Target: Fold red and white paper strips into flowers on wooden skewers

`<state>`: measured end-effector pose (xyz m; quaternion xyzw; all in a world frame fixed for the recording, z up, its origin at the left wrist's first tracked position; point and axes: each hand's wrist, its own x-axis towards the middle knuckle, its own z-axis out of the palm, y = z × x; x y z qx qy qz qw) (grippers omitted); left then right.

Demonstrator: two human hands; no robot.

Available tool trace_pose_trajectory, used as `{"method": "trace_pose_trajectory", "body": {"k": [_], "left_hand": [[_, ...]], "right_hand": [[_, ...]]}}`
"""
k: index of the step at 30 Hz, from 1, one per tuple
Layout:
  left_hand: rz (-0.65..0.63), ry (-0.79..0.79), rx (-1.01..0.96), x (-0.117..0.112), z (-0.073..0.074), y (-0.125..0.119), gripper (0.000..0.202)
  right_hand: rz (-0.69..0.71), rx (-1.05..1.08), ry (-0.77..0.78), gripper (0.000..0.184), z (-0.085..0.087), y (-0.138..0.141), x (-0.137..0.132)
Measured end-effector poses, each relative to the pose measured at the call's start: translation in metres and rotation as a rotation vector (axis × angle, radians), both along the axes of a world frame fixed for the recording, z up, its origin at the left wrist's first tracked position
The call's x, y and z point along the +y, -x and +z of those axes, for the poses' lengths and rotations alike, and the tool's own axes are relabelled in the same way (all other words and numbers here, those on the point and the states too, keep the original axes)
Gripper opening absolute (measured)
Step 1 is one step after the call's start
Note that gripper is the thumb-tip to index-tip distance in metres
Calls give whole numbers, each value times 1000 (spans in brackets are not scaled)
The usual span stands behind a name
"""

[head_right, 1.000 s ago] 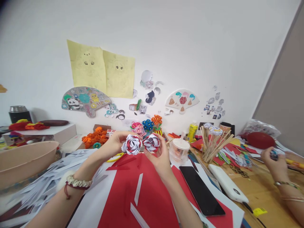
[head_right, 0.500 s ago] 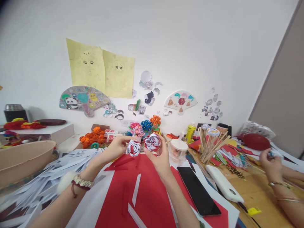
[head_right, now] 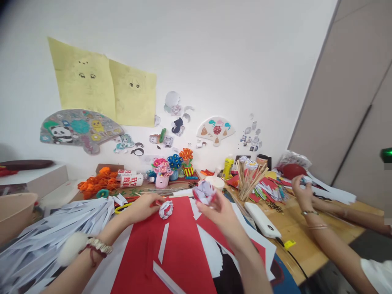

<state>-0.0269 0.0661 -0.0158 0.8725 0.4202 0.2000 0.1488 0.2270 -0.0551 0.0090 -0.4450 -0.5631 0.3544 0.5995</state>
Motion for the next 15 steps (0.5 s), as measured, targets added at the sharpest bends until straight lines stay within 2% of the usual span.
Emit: {"method": "trace_pose_trajectory", "body": {"k": [1,3,6,9,12,15], "left_hand": [[-15,14,13,0,0,0,30],[-43,35,26,1,-1,0,31],[-64,50,18,3,-3,0,33],[-56,68,7,5,-4,0,33],[-49,79,-5,6,-2,0,32],[-51,81,-13,4,1,-1,31]], "right_hand": [[13,-21,62,44,-3,-16,-15],[-6,32,133,43,-16,-50,-39],[-274,175,208,42,-40,-104,-54],[-610,169,308,52,-58,-158,-47],[-796,48,234,55,-69,-205,-30],[-909,18,142,50,-82,-232,-14]]}}
